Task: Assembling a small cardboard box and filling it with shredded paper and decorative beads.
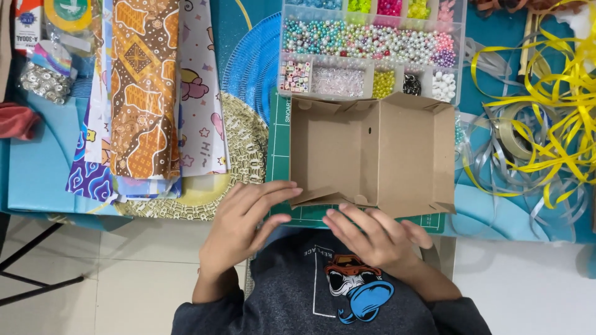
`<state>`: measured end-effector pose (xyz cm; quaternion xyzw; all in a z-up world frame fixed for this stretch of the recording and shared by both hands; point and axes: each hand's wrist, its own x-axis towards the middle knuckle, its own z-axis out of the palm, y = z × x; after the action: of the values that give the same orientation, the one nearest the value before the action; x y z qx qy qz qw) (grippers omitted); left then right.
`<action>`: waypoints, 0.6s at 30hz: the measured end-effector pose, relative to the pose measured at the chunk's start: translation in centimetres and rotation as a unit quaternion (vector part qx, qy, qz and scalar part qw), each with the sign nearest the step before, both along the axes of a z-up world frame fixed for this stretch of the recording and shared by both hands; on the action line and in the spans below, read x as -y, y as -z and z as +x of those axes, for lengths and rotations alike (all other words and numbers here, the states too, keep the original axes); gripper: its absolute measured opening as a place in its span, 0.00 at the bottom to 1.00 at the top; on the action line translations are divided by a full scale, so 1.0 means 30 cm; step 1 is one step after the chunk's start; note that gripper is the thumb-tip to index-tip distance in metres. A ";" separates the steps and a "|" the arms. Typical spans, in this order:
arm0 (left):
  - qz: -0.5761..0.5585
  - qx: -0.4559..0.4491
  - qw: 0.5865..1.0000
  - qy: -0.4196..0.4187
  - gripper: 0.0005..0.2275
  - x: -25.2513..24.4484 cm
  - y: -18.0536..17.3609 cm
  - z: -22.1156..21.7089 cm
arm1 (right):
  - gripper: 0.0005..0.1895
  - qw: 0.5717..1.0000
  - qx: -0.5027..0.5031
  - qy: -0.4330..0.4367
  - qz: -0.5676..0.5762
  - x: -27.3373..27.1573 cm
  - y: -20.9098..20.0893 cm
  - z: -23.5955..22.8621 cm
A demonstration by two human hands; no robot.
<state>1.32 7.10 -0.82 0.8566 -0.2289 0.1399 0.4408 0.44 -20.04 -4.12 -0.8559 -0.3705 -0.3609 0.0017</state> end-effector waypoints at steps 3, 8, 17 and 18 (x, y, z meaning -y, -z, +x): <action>0.023 0.015 0.999 0.021 0.09 0.005 -0.015 0.030 | 0.08 1.000 0.011 -0.019 0.002 -0.096 -0.036 0.041; 0.067 0.048 0.996 0.032 0.04 -0.001 -0.031 0.051 | 0.05 1.000 -0.005 -0.021 0.022 -0.124 0.052 0.036; 0.045 0.006 0.996 0.076 0.04 -0.003 -0.033 0.049 | 0.08 0.985 0.002 -0.121 0.125 -0.154 0.043 0.073; 0.048 0.003 0.996 0.076 0.04 -0.004 -0.031 0.047 | 0.09 0.981 0.007 -0.135 0.138 -0.151 0.057 0.071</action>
<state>2.73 7.21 0.12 0.8564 -0.3009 0.0977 0.4080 2.57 -15.50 -5.82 -0.7873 -0.4290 -0.4106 0.1660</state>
